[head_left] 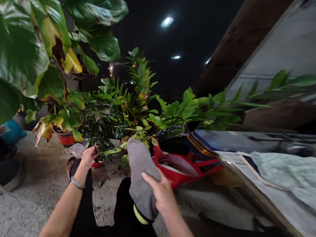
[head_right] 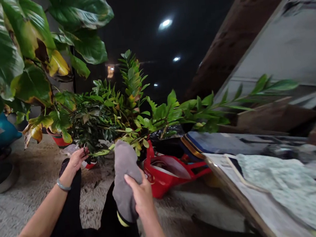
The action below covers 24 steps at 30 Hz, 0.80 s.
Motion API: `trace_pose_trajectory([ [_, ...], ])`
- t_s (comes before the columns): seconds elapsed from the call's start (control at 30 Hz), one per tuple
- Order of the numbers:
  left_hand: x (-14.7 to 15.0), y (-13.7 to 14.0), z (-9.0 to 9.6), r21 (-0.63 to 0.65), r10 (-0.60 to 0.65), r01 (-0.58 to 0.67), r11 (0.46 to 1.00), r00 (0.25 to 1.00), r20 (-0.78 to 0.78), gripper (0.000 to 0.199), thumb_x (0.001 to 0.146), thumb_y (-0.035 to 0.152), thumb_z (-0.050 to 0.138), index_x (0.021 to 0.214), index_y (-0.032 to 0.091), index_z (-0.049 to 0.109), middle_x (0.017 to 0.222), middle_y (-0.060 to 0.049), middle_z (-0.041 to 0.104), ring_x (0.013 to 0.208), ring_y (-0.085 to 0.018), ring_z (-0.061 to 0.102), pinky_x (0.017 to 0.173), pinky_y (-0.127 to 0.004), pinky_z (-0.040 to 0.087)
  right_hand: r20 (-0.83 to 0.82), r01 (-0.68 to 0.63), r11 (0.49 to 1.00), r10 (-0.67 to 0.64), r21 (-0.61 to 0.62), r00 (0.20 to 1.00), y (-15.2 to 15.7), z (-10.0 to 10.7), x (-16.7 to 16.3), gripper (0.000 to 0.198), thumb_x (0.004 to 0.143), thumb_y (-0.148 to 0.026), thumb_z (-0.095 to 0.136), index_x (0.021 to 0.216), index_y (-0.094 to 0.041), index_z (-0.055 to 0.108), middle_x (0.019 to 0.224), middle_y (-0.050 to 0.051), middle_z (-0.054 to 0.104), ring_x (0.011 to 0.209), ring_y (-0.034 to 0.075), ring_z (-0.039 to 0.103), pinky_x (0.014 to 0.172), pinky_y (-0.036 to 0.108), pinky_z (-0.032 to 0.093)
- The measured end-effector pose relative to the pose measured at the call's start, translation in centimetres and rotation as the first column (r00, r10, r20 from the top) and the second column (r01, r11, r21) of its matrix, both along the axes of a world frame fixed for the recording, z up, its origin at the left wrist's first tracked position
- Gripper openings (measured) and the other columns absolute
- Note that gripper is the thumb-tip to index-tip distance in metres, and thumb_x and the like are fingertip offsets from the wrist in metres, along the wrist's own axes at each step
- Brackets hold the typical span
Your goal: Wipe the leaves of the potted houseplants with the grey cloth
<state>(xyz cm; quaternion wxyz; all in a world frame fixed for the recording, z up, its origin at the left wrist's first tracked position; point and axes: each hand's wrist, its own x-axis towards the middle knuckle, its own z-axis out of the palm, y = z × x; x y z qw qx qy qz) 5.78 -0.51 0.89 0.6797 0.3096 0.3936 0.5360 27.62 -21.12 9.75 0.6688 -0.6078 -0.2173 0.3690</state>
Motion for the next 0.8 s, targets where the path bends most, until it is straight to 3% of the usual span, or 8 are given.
trace_pose_trajectory([
  [0.1, -0.2, -0.5, -0.7, 0.021, 0.032, -0.031, 0.999, 0.997, -0.068, 0.043, 0.054, 0.049, 0.086, 0.077, 0.016, 0.069, 0.084, -0.008, 0.073, 0.088, -0.024, 0.067, 0.076, -0.036, 0.053, 0.051, 0.145, 0.987, -0.149, 0.074, 0.988, 0.7, 4.4, 0.9, 0.051, 0.053, -0.037, 0.087, 0.1, -0.024, 0.072, 0.083, 0.0, 0.076, 0.074, 0.022, 0.069, 0.07, 0.032, 0.056],
  [0.23, 0.5, -1.0, -0.5, 0.061, 0.03, -0.024, 0.998, 0.995, -0.094, 0.046, 0.05, 0.05, 0.087, 0.075, 0.016, 0.069, 0.079, -0.005, 0.07, 0.085, -0.022, 0.064, 0.075, -0.035, 0.054, 0.051, 0.245, 0.908, -0.278, 0.339, 0.959, 6.5, 8.1, -1.2, 0.059, 0.058, -0.035, 0.082, 0.114, -0.023, 0.067, 0.105, 0.002, 0.075, 0.092, 0.021, 0.069, 0.085, 0.034, 0.055],
  [0.37, 0.4, -1.3, -0.4, 0.082, 0.053, -0.044, 0.996, 0.992, -0.116, 0.044, 0.053, 0.052, 0.085, 0.072, 0.016, 0.069, 0.069, -0.002, 0.066, 0.073, -0.018, 0.063, 0.068, -0.031, 0.053, 0.003, -0.137, 0.984, 0.137, 0.112, 0.991, 8.7, 6.1, -6.3, 0.041, 0.054, -0.032, 0.08, 0.093, -0.022, 0.072, 0.087, 0.003, 0.077, 0.083, 0.025, 0.072, 0.081, 0.038, 0.058],
  [0.43, 0.0, -1.2, -0.3, 0.091, 0.041, -0.029, 0.995, 0.991, -0.131, 0.043, 0.055, 0.052, 0.084, 0.071, 0.015, 0.069, 0.064, -0.002, 0.065, 0.067, -0.019, 0.062, 0.064, -0.031, 0.052, -0.012, -0.35, 0.937, 0.35, -0.003, 0.937, 6.5, 4.7, -7.7, 0.033, 0.053, -0.031, 0.081, 0.084, -0.022, 0.075, 0.079, 0.005, 0.078, 0.077, 0.027, 0.072, 0.077, 0.04, 0.058],
  [0.5, -0.6, -1.1, -0.3, 0.095, 0.019, -0.005, 0.995, 0.99, -0.142, 0.042, 0.057, 0.053, 0.083, 0.071, 0.015, 0.069, 0.064, -0.003, 0.066, 0.067, -0.02, 0.063, 0.063, -0.031, 0.051, -0.013, -0.409, 0.912, 0.409, -0.042, 0.912, 3.5, 4.6, -7.4, 0.036, 0.049, -0.031, 0.083, 0.084, -0.025, 0.077, 0.08, 0.005, 0.078, 0.078, 0.029, 0.073, 0.076, 0.041, 0.058],
  [0.63, -1.2, -1.1, 0.3, 0.099, -0.004, 0.017, 0.995, 0.991, -0.133, 0.039, 0.06, 0.052, 0.082, 0.072, 0.017, 0.069, 0.079, -0.007, 0.071, 0.084, -0.023, 0.066, 0.07, -0.032, 0.053, 0.035, -0.199, 0.977, 0.197, 0.076, 0.98, 1.9, 9.1, -3.5, 0.05, 0.05, -0.037, 0.085, 0.097, -0.024, 0.075, 0.083, 0.003, 0.078, 0.079, 0.028, 0.072, 0.075, 0.04, 0.058],
  [0.73, -1.0, -1.2, 0.5, 0.087, 0.014, -0.004, 0.996, 0.994, -0.113, 0.04, 0.057, 0.051, 0.085, 0.071, 0.018, 0.068, 0.083, -0.007, 0.07, 0.09, -0.023, 0.064, 0.073, -0.032, 0.054, 0.041, 0.087, 0.941, -0.106, 0.328, 0.993, 6.5, 12.2, -2.0, 0.055, 0.053, -0.034, 0.082, 0.105, -0.021, 0.071, 0.087, 0.001, 0.076, 0.081, 0.024, 0.07, 0.076, 0.036, 0.056],
  [0.8, -0.9, -1.2, 0.5, 0.085, 0.019, -0.009, 0.996, 0.993, -0.114, 0.041, 0.054, 0.05, 0.086, 0.07, 0.017, 0.067, 0.082, -0.006, 0.069, 0.089, -0.023, 0.064, 0.074, -0.033, 0.054, -0.016, 0.133, 0.911, -0.137, 0.391, 0.99, 10.1, 12.0, -3.1, 0.055, 0.053, -0.033, 0.08, 0.106, -0.023, 0.07, 0.091, 0.0, 0.076, 0.084, 0.022, 0.07, 0.079, 0.034, 0.056],
])
